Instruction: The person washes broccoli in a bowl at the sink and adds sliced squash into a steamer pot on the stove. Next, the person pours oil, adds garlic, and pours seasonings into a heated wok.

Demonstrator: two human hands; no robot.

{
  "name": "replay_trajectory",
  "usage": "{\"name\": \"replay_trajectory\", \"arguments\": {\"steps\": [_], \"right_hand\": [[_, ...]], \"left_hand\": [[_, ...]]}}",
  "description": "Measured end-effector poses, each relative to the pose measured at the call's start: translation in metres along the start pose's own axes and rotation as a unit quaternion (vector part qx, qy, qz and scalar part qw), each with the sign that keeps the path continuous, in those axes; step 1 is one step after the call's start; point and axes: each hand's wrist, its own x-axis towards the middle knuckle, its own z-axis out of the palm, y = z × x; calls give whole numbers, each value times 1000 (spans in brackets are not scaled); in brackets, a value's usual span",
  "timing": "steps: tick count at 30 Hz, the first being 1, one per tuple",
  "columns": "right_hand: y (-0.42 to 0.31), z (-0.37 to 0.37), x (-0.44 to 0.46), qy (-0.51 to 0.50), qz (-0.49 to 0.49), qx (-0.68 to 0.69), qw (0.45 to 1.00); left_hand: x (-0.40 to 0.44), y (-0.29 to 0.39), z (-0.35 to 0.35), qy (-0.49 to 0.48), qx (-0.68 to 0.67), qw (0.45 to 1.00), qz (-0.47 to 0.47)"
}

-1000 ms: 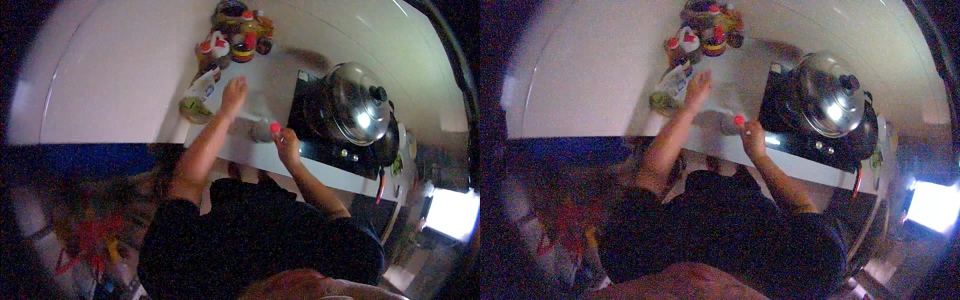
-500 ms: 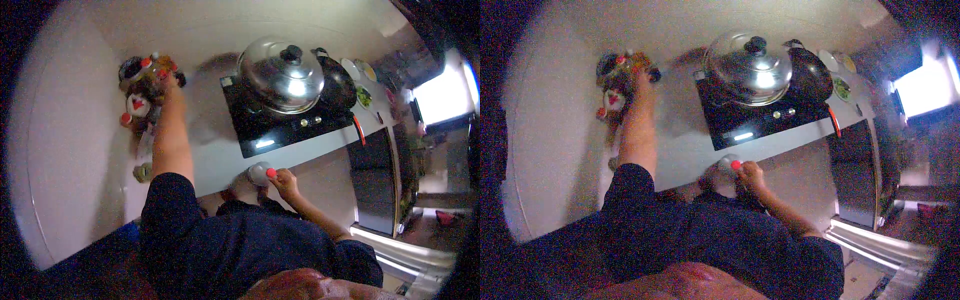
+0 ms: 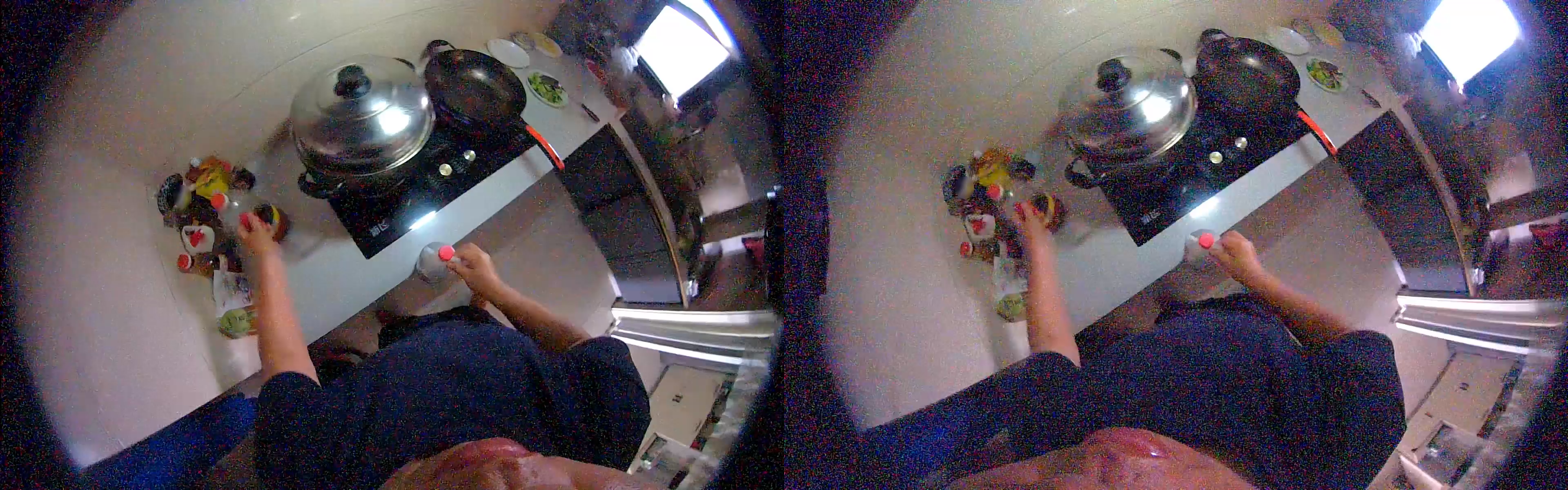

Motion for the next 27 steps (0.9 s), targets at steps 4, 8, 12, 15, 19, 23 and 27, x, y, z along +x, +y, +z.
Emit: {"name": "replay_trajectory", "arguments": {"steps": [4, 8, 12, 15, 19, 23, 27], "right_hand": [[39, -51, -8, 5, 52, 6, 999], [92, -122, -23, 50, 101, 59, 992], [181, -193, -44, 114, 82, -6, 990], [235, -249, -65, 167, 121, 3, 979], [281, -339, -72, 222, 172, -63, 958], [335, -393, -48, 287, 173, -75, 939], [382, -458, -3, 330, 190, -30, 924]], "left_hand": [[-153, 11, 15, 0, 46, 999, 10], [-292, -10, 41, -152, 109, 982, 28], [-416, -20, 140, -283, 224, 932, 25], [-471, -59, 218, -439, 169, 882, -33], [-524, -111, 326, -562, 109, 815, -91], [-544, -146, 436, -609, 30, 785, -111], [-560, -163, 545, -613, -12, 776, -146]]}}
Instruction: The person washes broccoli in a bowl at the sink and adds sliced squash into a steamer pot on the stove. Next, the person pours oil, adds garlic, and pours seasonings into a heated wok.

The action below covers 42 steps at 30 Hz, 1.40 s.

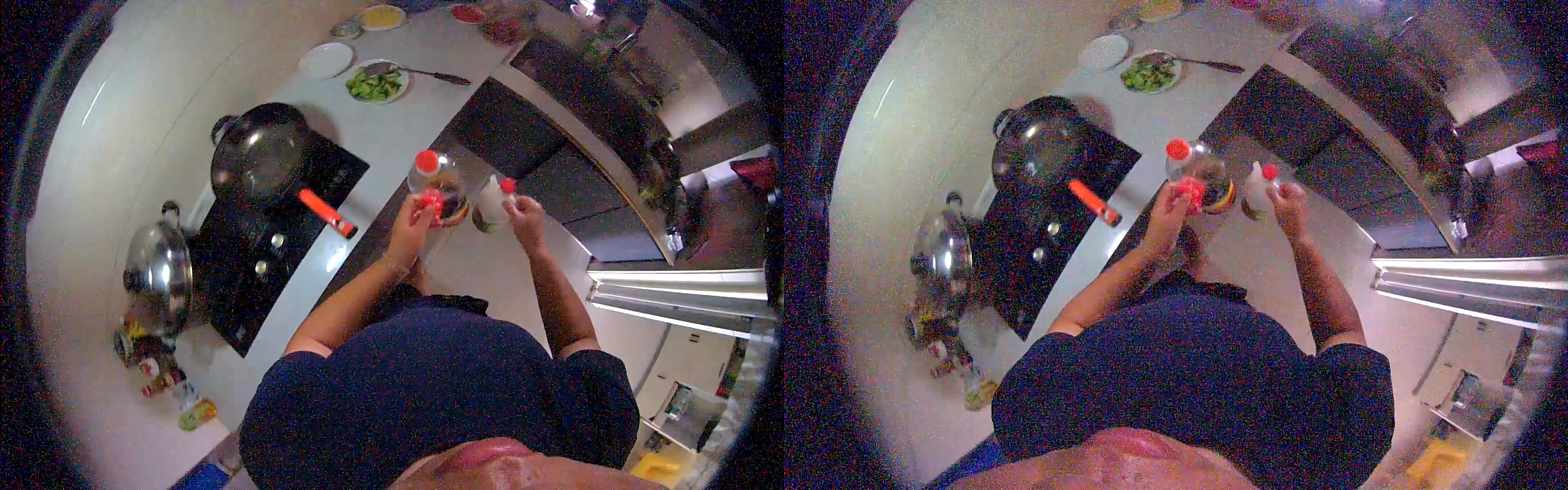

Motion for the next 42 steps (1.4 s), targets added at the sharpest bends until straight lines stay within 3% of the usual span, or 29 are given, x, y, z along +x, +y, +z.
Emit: {"name": "replay_trajectory", "arguments": {"steps": [5, 13, 15, 18, 19, 20, 22, 24, 26, 27, 30, 32, 35, 37, 39, 40, 41, 42], "right_hand": [[-39, -16, 108, 36, 45, 63, 996], [-90, -18, 293, 55, -10, 86, 995], [-85, -8, 351, 44, -53, 55, 996], [-93, 16, 420, 4, -34, 83, 996], [-103, 19, 436, 0, -44, 126, 991], [-100, 26, 458, -15, -57, 85, 995], [-75, 47, 498, -42, -82, 4, 996], [-44, 81, 536, -61, -95, 15, 994], [-23, 106, 560, -70, -101, 9, 992], [-22, 112, 564, -101, -75, 105, 986], [-16, 108, 547, -153, -16, 269, 951], [-15, 109, 539, -155, -42, 233, 959], [20, 118, 518, -65, -22, 200, 977], [60, 139, 500, -187, 10, 291, 938], [55, 151, 483, -210, -156, 148, 954], [29, 153, 472, -155, -333, -45, 929], [11, 157, 462, -85, -487, -231, 838], [11, 168, 461, -145, -452, -265, 839]], "left_hand": [[132, 5, 20, -35, 15, 997, 71], [327, 62, 48, -46, 61, 993, 95], [381, 52, 51, -38, 69, 988, 136], [448, 38, 45, 24, 65, 997, 42], [468, 29, 41, 37, 79, 994, 66], [494, 15, 31, 52, 96, 990, 89], [527, -10, 16, 80, 145, 979, 119], [549, -26, 5, 112, 207, 963, 136], [566, -45, -2, 163, 254, 949, 92], [587, -77, -19, 166, 247, 951, 83], [571, -72, -25, 159, 258, 951, 61], [550, -46, -13, 187, 330, 922, 81], [528, -44, -21, 256, 391, 868, 169], [482, -23, -16, 287, 332, 894, 94], [426, -33, -22, 287, 222, 931, 36], [402, -47, -31, 272, 141, 952, 17], [374, -50, -30, 311, 127, 941, -31], [347, -51, -29, 348, 114, 927, -78]]}}
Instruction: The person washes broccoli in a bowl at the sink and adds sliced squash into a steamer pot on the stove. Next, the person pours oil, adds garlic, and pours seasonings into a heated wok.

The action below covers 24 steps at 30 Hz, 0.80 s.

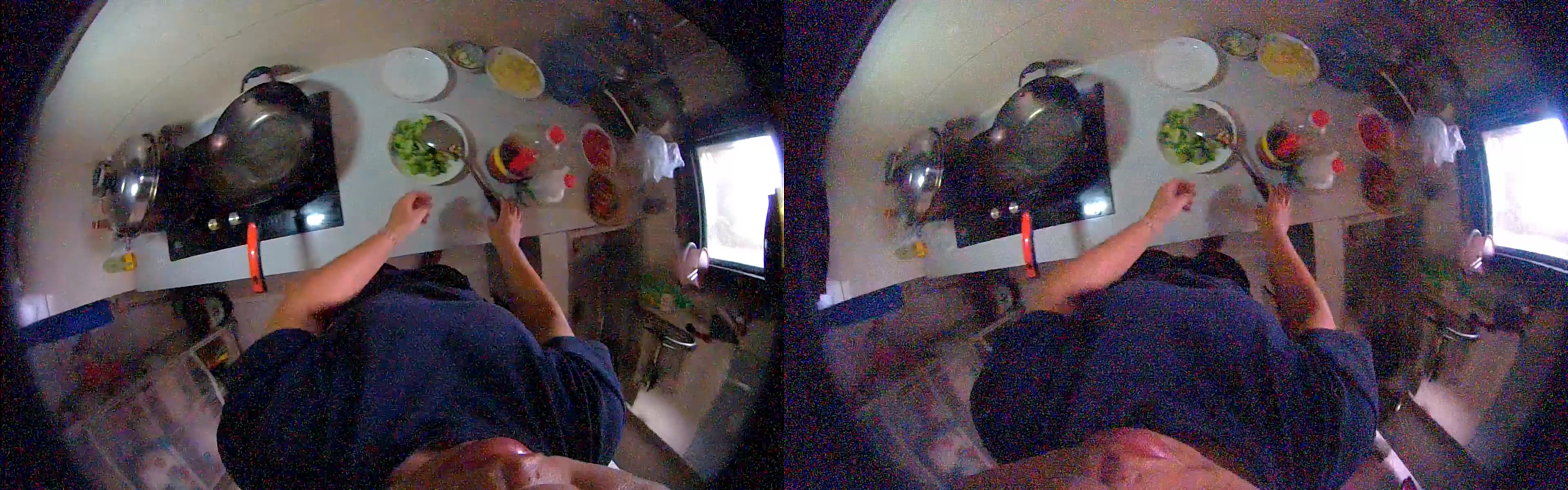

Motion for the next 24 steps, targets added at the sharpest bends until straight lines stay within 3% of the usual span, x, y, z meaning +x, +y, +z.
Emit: {"name": "replay_trajectory", "arguments": {"steps": [2, 5, 8, 9, 12, 15, 17, 19, 21, 23, 24], "right_hand": [[-2, 22, 8, -148, 37, 10, 988], [-23, 15, 25, -219, 147, 45, 964], [-18, 42, 16, -206, 127, 115, 963], [-28, 35, 17, -207, 160, 88, 961], [-24, 54, 7, -118, 114, 85, 983], [-28, 29, 18, -177, 137, 148, 963], [16, 111, 6, -170, 211, 259, 927], [36, 122, -3, -140, 198, 238, 940], [13, 80, 5, -95, 89, 84, 988], [12, 66, 10, -131, 178, 217, 951], [14, 66, 12, -114, 181, 215, 953]], "left_hand": [[-10, -56, -35, -31, -65, 991, -108], [-38, -70, -73, -60, -74, 983, -156], [-57, -44, -109, -75, -86, 983, -143], [-62, -38, -119, -64, -86, 986, -129], [-82, -25, -146, -28, -87, 992, -92], [-107, -11, -163, -8, -144, 985, -91], [-114, -22, -171, 8, -175, 979, -106], [-119, -33, -172, 22, -182, 976, -114], [-121, -41, -168, 22, -162, 977, -136], [-118, -47, -160, 14, -151, 976, -153], [-116, -49, -154, 15, -173, 972, -160]]}}
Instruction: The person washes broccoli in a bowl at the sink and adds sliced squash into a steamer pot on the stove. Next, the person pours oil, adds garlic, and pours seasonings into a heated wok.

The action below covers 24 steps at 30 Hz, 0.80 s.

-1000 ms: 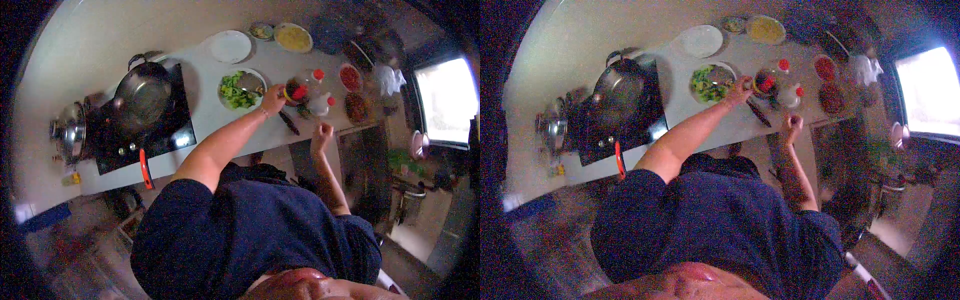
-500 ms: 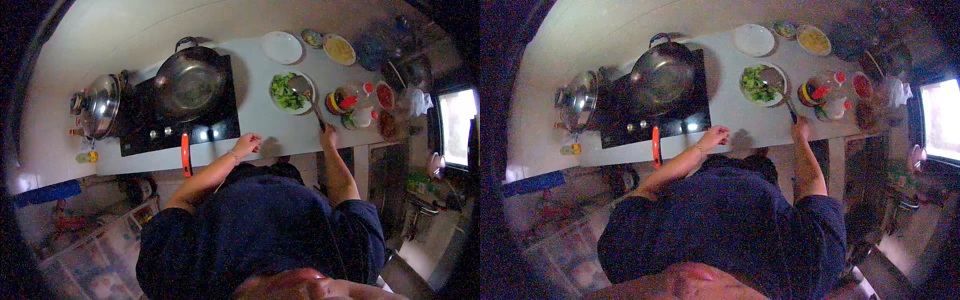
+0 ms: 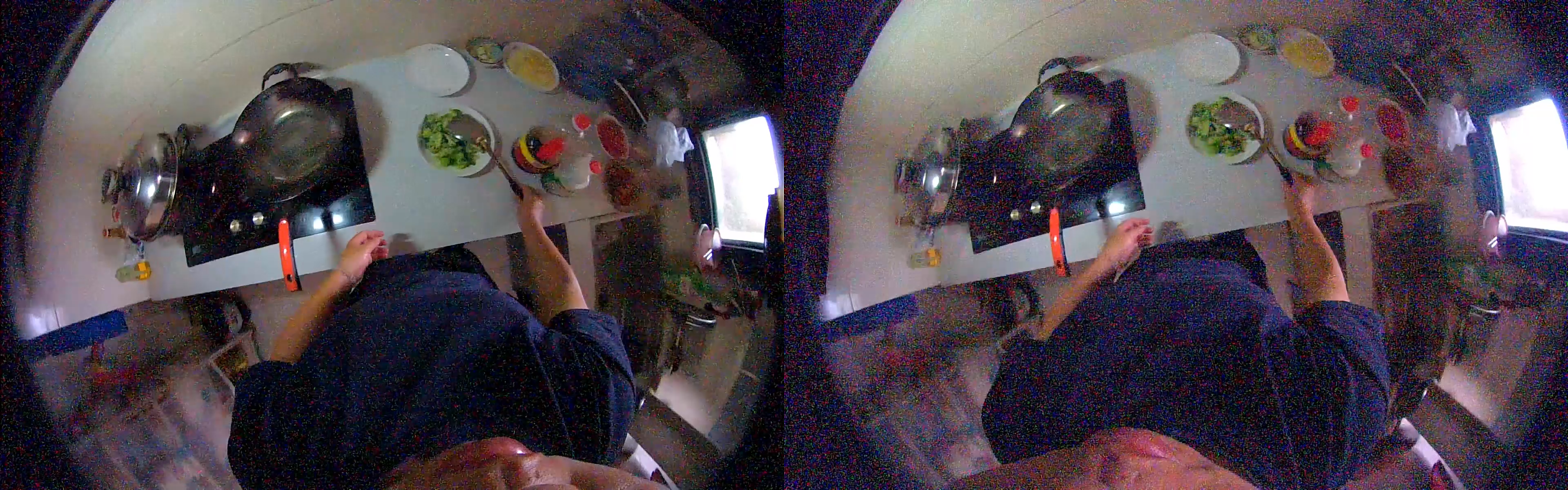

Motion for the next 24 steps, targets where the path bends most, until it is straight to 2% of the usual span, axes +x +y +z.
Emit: {"name": "replay_trajectory", "arguments": {"steps": [1, 4, 5, 8, 9, 11, 12, 13, 14, 15, 16, 18, 19, 20, 21, 22, 24], "right_hand": [[1, -1, 2, 17, -1, 1, 1000], [11, 16, 9, 174, -118, -208, 955], [-12, -4, 7, 2, 36, -193, 981], [-66, -36, -16, 106, -69, -224, 966], [-60, -19, -6, 123, -113, 0, 986], [-60, -7, 19, 91, -127, 197, 968], [-109, -36, 23, 47, -104, 171, 979], [-120, -24, 44, 127, -123, 211, 961], [-129, -13, 71, 205, -140, 249, 936], [-150, -16, 89, 131, -54, 450, 882], [-167, -24, 112, 50, 33, 626, 777], [-164, 26, 196, 47, 44, 732, 679], [-165, 39, 223, 109, -27, 512, 851], [-164, 47, 249, 164, -95, 251, 949], [-159, 65, 282, 198, -132, 115, 964], [-155, 82, 314, 243, -159, -22, 957], [-169, 82, 340, 195, -117, -9, 974]], "left_hand": [[3, -3, 6, -2, -21, 1000, -6], [18, -6, 22, -11, -32, 999, -7], [22, -6, 28, -13, -32, 999, -7], [23, -2, 53, 14, -17, 1000, 13], [24, -4, 57, 19, -13, 999, 23], [22, -7, 71, 36, -12, 999, 16], [18, -7, 80, 49, -14, 999, -2], [15, -8, 88, 62, -16, 998, -20], [14, -16, 92, 21, -72, 997, 9], [15, -32, 88, -20, -127, 991, 39], [16, -45, 84, -61, -179, 979, 71], [19, -66, 75, 5, -101, 995, -1], [8, -59, 82, 21, -108, 994, -5], [-4, -49, 91, 38, -113, 993, -6], [-9, -44, 89, 38, -102, 994, -4], [-13, -40, 86, 38, -93, 995, -1], [-20, -31, 87, 88, -93, 991, -27]]}}
